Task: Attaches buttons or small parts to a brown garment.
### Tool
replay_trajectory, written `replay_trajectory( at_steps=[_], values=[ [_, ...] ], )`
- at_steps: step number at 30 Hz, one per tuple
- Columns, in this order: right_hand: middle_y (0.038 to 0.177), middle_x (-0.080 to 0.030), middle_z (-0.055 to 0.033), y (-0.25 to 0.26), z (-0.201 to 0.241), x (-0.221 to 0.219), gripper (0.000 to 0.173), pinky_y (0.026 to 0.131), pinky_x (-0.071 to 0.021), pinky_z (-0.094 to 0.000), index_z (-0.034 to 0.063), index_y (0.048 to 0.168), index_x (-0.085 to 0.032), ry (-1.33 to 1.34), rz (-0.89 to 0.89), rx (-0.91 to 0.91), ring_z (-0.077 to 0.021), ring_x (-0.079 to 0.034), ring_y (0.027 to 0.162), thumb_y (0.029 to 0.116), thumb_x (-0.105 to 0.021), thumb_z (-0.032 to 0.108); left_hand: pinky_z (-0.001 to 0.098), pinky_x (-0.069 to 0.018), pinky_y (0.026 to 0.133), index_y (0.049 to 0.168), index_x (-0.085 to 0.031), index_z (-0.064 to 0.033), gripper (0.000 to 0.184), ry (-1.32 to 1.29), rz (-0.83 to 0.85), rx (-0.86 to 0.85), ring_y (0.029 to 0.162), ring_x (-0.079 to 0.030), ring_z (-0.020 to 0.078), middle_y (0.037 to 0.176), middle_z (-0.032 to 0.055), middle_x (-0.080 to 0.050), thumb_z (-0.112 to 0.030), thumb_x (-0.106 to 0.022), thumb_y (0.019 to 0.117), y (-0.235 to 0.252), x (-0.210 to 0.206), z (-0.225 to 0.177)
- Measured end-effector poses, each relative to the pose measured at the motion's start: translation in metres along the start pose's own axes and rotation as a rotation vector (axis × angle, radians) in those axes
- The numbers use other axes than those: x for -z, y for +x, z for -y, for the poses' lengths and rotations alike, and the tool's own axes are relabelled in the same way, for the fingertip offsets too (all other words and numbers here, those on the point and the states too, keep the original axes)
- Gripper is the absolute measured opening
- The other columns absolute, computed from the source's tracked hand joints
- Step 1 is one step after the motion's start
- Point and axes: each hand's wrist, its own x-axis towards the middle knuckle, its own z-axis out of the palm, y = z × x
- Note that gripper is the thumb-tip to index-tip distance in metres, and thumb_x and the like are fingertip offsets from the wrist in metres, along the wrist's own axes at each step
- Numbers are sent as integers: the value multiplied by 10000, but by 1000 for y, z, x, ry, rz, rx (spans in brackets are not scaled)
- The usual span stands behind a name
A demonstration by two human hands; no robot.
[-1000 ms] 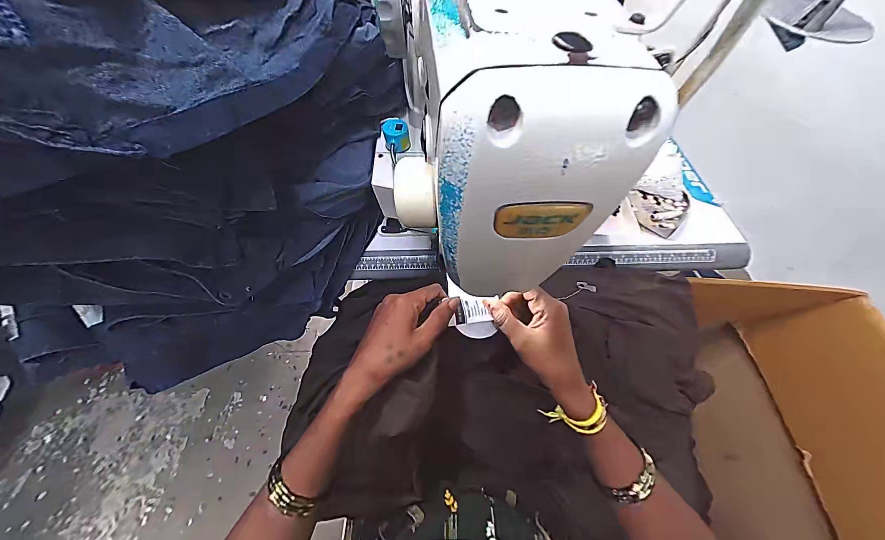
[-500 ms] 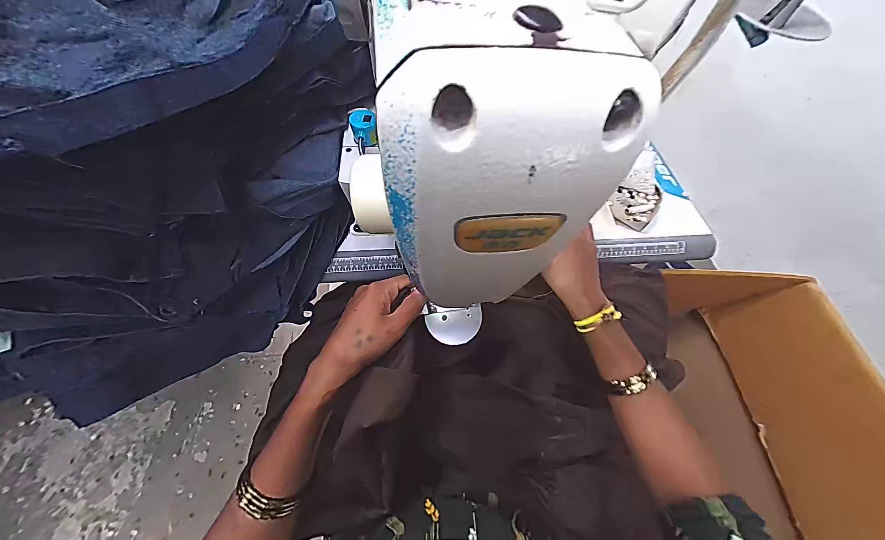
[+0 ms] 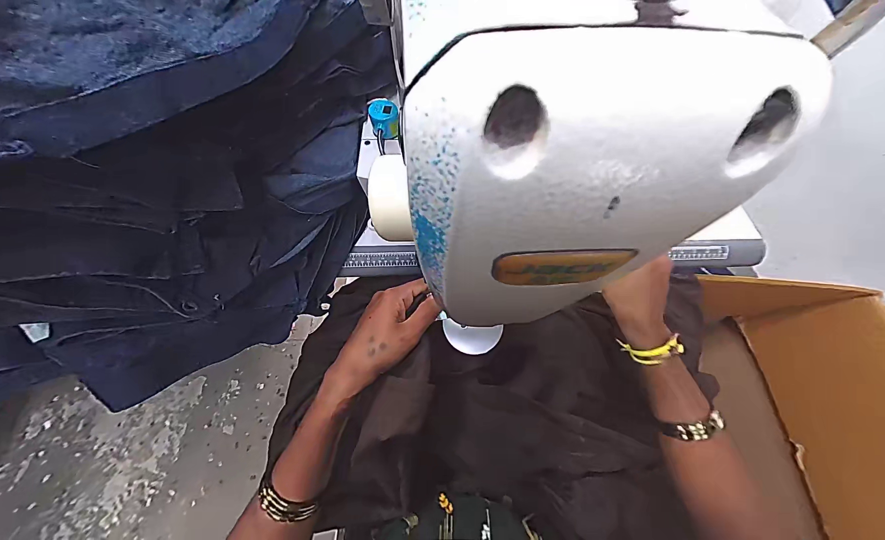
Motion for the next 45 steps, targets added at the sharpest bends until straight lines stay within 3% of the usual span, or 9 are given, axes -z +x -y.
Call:
replay_trajectory(
  at_steps=[6, 12, 17, 22, 26, 33, 37, 42, 45],
  values=[
    [802, -695, -56, -12, 22, 18, 188, 668, -490, -176, -9, 957, -714, 170, 35, -52, 3, -609, 691, 924, -681, 174, 160, -437, 680, 947, -701, -94, 180, -3, -14, 28, 703, -517, -88, 736, -106, -572, -221, -588, 1006, 2, 1, 0],
    [690, -663, -98, -10, 71, 9, 181, 548, -509, -331, 30, 797, -678, 78, -20, 418, -200, -648, 616, 910, -679, 172, 320, -523, 683, 816, -663, -10, 424, 240, -198, -346, 714, -626, 143, 726, 82, -631, -312, -494, 1061, -55, 0, 12],
    [628, -619, -55, -24, 103, -9, 210, 552, -452, -330, 64, 819, -690, 128, 58, 871, -212, -603, 590, 990, -576, 108, 712, -441, 863, 1249, -588, 96, 498, 493, -534, 230, 1004, -644, 488, 1064, 344, -647, -345, -433, 1077, -66, 97, 75],
    [603, -608, -48, -16, 109, -11, 209, 496, -399, -330, 77, 708, -688, 89, 97, 805, -205, -592, 572, 905, -618, 67, 539, -437, 1051, 1257, -638, 35, 377, 464, -479, -275, 1231, -581, 392, 1248, 255, -649, -252, -485, 1065, -78, 37, 42],
    [677, -682, -97, -15, 112, -13, 122, 511, -449, -347, 46, 759, -724, 70, 50, 736, -237, -649, 600, 867, -666, 35, 477, -458, 1075, 1306, -658, -112, 475, 416, 34, -509, 1260, -599, 284, 1279, 99, -682, -474, -554, 1018, -89, -45, 13],
    [849, -722, -58, -73, 104, 45, 573, 655, -552, -465, 71, 1120, -695, 326, 795, 181, -222, -701, 758, 876, -708, 589, 297, -562, 741, 964, -738, -55, 320, 198, 33, -388, 776, -679, 96, 848, 50, -723, -290, -537, 1047, -73, -26, 13],
    [903, -713, -157, -84, 63, 33, 317, 728, -520, -593, 69, 1137, -704, 272, 900, -111, -344, -692, 841, 966, -683, 335, 154, -461, 669, 917, -727, -149, 308, 160, 53, -101, 690, -552, -92, 761, -129, -638, -395, -568, 1014, -63, 38, 44],
    [1160, -709, -143, -86, 67, 10, 216, 884, -549, -520, 65, 1153, -721, 46, 349, 72, -348, -670, 1100, 960, -678, 151, 635, -498, 846, 1089, -726, -41, 279, 499, -198, 67, 938, -677, 383, 967, 183, -711, -293, -636, 1010, -62, 47, 71],
    [984, -750, -52, -106, 90, 15, 236, 840, -583, -348, 109, 998, -770, 251, 356, 188, -185, -709, 959, 1012, -623, 293, 600, -470, 968, 1125, -729, -59, 290, 612, -357, -150, 1136, -611, 427, 1140, 178, -698, -278, -567, 1024, -78, 32, 48]
  ],
)
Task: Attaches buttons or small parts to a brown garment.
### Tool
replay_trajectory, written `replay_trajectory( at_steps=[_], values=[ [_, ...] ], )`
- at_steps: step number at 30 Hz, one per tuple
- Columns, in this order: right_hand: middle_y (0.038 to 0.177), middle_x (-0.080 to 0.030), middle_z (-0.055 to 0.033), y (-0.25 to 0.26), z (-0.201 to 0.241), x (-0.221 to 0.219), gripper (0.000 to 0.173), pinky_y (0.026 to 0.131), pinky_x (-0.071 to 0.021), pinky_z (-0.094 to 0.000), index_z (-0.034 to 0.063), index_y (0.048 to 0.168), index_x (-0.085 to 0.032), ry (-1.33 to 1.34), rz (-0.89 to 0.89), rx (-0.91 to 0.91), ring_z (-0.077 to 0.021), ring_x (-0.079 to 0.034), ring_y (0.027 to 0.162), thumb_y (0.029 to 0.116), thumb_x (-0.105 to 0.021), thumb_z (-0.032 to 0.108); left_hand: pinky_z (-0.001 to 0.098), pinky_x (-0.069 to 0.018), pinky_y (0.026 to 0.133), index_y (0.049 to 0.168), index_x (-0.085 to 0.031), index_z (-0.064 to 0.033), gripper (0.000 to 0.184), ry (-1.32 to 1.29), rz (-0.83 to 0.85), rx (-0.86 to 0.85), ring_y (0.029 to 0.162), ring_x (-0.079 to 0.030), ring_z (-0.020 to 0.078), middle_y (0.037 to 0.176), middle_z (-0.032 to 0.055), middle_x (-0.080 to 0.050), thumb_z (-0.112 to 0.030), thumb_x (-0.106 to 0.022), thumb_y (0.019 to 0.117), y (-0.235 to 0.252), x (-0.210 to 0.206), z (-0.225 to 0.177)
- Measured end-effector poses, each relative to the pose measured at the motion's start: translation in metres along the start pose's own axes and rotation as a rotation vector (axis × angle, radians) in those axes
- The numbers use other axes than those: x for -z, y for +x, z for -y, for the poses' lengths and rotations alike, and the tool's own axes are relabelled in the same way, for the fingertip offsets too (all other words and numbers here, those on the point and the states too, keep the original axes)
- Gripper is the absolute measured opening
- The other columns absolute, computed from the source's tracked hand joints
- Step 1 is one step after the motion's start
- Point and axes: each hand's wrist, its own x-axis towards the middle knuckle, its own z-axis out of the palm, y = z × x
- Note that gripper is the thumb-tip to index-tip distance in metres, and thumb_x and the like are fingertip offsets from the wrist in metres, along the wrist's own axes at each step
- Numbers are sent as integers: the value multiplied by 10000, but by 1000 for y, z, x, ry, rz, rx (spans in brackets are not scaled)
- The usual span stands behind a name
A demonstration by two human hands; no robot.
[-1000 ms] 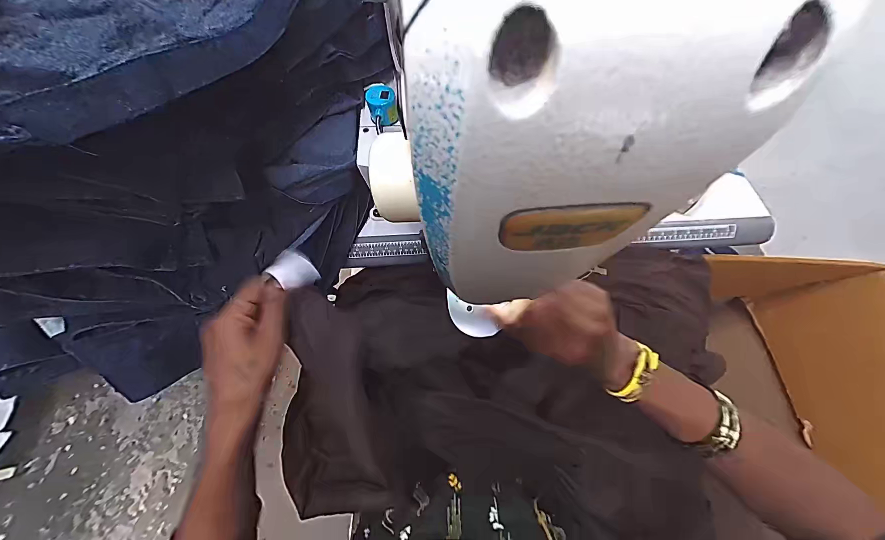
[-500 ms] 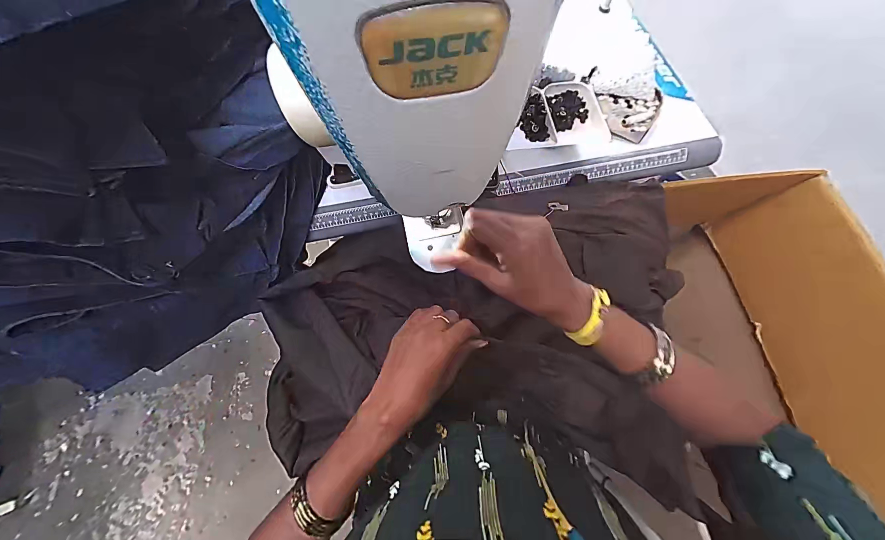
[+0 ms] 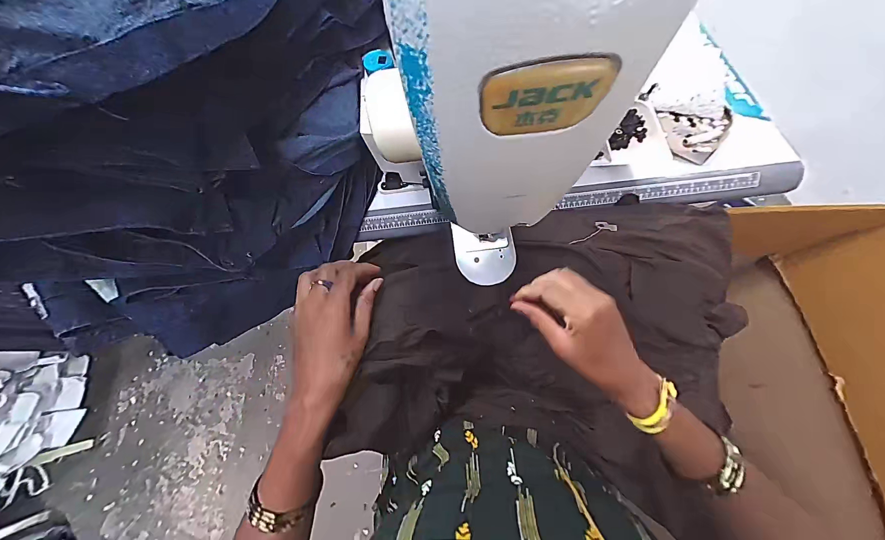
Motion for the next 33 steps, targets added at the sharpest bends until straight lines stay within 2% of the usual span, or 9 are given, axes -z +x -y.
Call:
replay_trajectory(
  at_steps=[3, 5, 9, 15, 18, 21, 26, 29, 33],
  values=[
    [1028, -731, -95, -29, 20, -24, 422, 771, -601, -397, 98, 1048, -738, 26, 180, -57, -251, -707, 973, 881, -755, 485, 438, -545, 942, 1086, -752, -105, 219, -117, 21, -278, 1095, -670, 279, 1109, 108, -721, -209, -566, 1037, -19, 0, -53],
    [1069, -683, -161, -43, 19, -51, 402, 723, -587, -457, 57, 1065, -693, -117, 175, -94, -354, -677, 998, 798, -795, 340, 372, -561, 953, 1123, -733, -133, 191, -189, 157, -420, 1114, -675, 228, 1138, 76, -716, -226, -597, 1025, -31, -21, -82],
    [1039, -689, -209, -37, 3, -59, 265, 730, -554, -522, 29, 1011, -731, -223, 97, -151, -414, -671, 981, 764, -731, 126, 523, -544, 906, 1116, -719, -73, 240, -25, 218, -412, 1033, -687, 361, 1052, 153, -716, -193, -734, 908, -24, -74, -81],
    [997, -763, 19, -13, -5, 5, 242, 887, -555, -260, 148, 1015, -784, 256, 163, -113, -69, -695, 978, 1002, -620, 326, 419, -569, 754, 963, -715, -102, 186, -174, 166, -386, 843, -686, 265, 876, 90, -674, -280, -662, 955, -9, -40, -65],
    [945, -760, 31, -10, 2, 11, 380, 774, -581, -220, 69, 1174, -745, 564, 585, -519, -10, -704, 820, 1076, -506, 348, 439, -565, 821, 964, -721, -126, 113, -148, 164, -497, 867, -699, 256, 894, 72, -702, -226, -681, 929, -21, -40, -63],
    [885, -729, -18, -25, 9, -18, 417, 664, -604, -269, 42, 1314, -592, 1052, 672, -945, -100, -707, 706, 1122, -358, 329, 421, -564, 865, 949, -712, -128, 71, -67, 182, -567, 879, -702, 238, 899, 53, -709, -160, -649, 946, -43, -54, -74],
    [714, -631, 11, -40, 26, -49, 389, 566, -513, -208, 95, 1007, -645, 1511, 278, -1245, -62, -585, 582, 1113, -387, 367, 345, -541, 883, 955, -702, -139, 126, -73, 137, -626, 854, -679, 188, 865, 21, -691, -147, -582, 992, -52, -53, -85],
    [522, -463, 78, -29, 28, -46, 484, 422, -385, -145, 152, 705, -544, 1589, -41, -1275, -6, -422, 412, 1118, -381, 344, 398, -471, 1053, 985, -699, -164, 143, -250, 183, -763, 1006, -671, 176, 938, -3, -704, -159, -563, 1028, -54, -49, -92],
    [742, -654, 67, -11, 10, 26, 255, 640, -578, -232, 156, 973, -600, 1221, -673, -984, -34, -642, 665, 1101, -430, 296, 518, -325, 1185, 1204, -658, -260, 281, -218, 18, -572, 1323, -547, 195, 1315, -17, -655, -455, -580, 1018, -41, -38, -86]
  ],
)
